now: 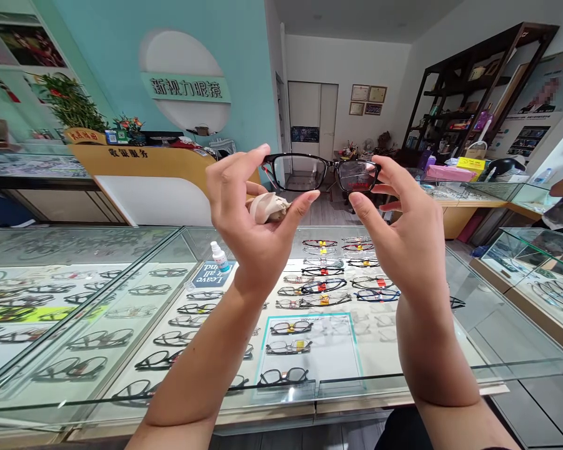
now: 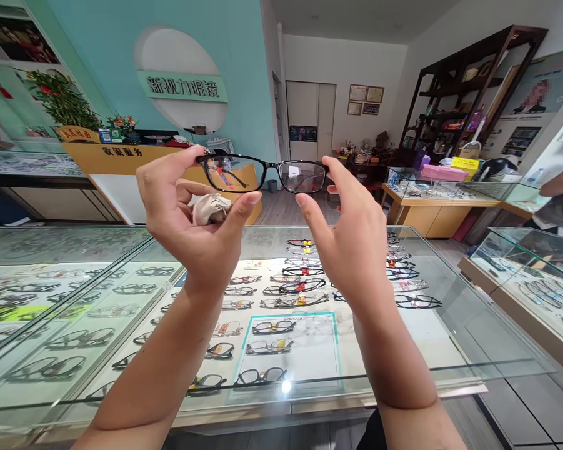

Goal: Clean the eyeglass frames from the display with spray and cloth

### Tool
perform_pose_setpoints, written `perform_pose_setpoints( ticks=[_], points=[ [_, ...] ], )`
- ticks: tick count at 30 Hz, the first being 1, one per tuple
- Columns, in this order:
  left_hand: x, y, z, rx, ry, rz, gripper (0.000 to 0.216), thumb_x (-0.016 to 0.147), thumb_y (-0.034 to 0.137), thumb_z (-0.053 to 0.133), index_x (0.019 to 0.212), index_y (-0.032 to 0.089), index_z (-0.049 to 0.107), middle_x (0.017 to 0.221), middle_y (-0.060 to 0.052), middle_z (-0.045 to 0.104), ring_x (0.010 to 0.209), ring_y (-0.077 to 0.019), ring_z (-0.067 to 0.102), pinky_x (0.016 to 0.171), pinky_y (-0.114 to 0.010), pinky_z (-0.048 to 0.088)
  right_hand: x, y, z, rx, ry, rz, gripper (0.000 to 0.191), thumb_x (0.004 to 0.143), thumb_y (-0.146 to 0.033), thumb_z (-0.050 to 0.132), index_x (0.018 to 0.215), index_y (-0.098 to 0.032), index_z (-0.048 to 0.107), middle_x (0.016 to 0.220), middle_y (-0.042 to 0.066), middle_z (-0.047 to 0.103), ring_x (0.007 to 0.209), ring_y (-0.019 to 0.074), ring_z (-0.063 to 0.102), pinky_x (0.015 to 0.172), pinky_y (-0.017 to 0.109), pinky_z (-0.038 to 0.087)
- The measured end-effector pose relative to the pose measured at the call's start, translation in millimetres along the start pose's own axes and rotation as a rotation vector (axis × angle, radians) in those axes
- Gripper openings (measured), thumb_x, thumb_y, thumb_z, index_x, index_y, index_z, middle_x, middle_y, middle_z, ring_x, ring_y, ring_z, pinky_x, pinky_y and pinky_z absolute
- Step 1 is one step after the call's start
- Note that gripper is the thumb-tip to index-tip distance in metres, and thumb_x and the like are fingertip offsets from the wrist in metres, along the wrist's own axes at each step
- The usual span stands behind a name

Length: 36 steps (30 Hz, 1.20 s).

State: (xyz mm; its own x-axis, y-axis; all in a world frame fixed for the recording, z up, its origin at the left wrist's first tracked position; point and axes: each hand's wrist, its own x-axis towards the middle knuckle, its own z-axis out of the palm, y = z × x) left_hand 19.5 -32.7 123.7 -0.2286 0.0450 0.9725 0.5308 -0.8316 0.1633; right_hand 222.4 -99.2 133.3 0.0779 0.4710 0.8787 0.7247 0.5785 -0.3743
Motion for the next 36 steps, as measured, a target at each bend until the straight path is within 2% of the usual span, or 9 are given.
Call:
perform_pose_setpoints(
  ticks=[8,15,19,23,27,31,36],
  points=[
    [-3,-11,3,-0.033,-0.057,-0.068,0.078,0.085,0.084,0.079,0.144,0.035,0.066,0.145,-0.012,0.068,0.116,-0.0319,0.071,0.082,-0.049,0.064,0,-2,0,-0.002,0.064,-0.043,0.049,0.105,-0.047,0.067,0.153,-0.039,0.061,0.153,0.009,0.071,0.123,0.0338,0.075,0.093,0.055,0.067],
    [-5,-14,5,-0.008,-0.027,-0.012,0.08,0.088,0.087,0.072,0.147,0.034,0.064,0.146,-0.013,0.07,0.104,-0.029,0.076,0.072,-0.046,0.062,1,-8,-1,0.034,0.095,-0.01,0.043,0.103,-0.043,0.07,0.146,-0.039,0.064,0.153,0.01,0.07,0.125,0.037,0.073,0.097,0.059,0.064],
    [-7,-14,9,-0.004,-0.02,-0.016,0.081,0.091,0.088,0.068,0.151,0.034,0.062,0.148,-0.013,0.069,0.115,-0.0318,0.075,0.071,-0.047,0.064,1,-13,0,0.022,0.161,-0.067,0.041,0.101,-0.039,0.074,0.141,-0.034,0.066,0.147,0.01,0.072,0.121,0.0349,0.074,0.092,0.056,0.065],
    [-9,-13,12,-0.066,-0.056,-0.062,0.08,0.094,0.083,0.07,0.157,0.036,0.057,0.151,-0.013,0.068,0.123,-0.0331,0.075,0.078,-0.048,0.066,0,-15,1,0.031,0.206,-0.112,0.041,0.1,-0.033,0.076,0.139,-0.033,0.066,0.143,0.009,0.07,0.122,0.032,0.072,0.092,0.053,0.065],
    [-9,-11,14,-0.115,-0.076,-0.132,0.079,0.093,0.081,0.074,0.157,0.036,0.057,0.154,-0.014,0.068,0.121,-0.0326,0.078,0.084,-0.051,0.066,0,-17,2,0.049,0.189,-0.113,0.039,0.102,-0.033,0.072,0.14,-0.034,0.066,0.143,0.01,0.068,0.128,0.0348,0.069,0.102,0.058,0.063],
    [-9,-11,15,-0.116,-0.049,-0.156,0.075,0.094,0.079,0.076,0.153,0.037,0.059,0.151,-0.012,0.07,0.118,-0.0316,0.079,0.08,-0.052,0.066,0,-16,3,0.049,0.192,-0.121,0.04,0.1,-0.031,0.074,0.139,-0.033,0.066,0.141,0.01,0.068,0.127,0.0329,0.069,0.103,0.058,0.064],
    [-11,-12,13,-0.08,0.026,-0.131,0.082,0.09,0.084,0.076,0.152,0.033,0.059,0.155,-0.013,0.067,0.13,-0.0368,0.073,0.077,-0.051,0.065,0,-17,3,0.16,0.146,-0.08,0.038,0.1,-0.035,0.073,0.137,-0.033,0.066,0.145,0.009,0.07,0.138,0.0335,0.067,0.104,0.055,0.066]
  ],
)
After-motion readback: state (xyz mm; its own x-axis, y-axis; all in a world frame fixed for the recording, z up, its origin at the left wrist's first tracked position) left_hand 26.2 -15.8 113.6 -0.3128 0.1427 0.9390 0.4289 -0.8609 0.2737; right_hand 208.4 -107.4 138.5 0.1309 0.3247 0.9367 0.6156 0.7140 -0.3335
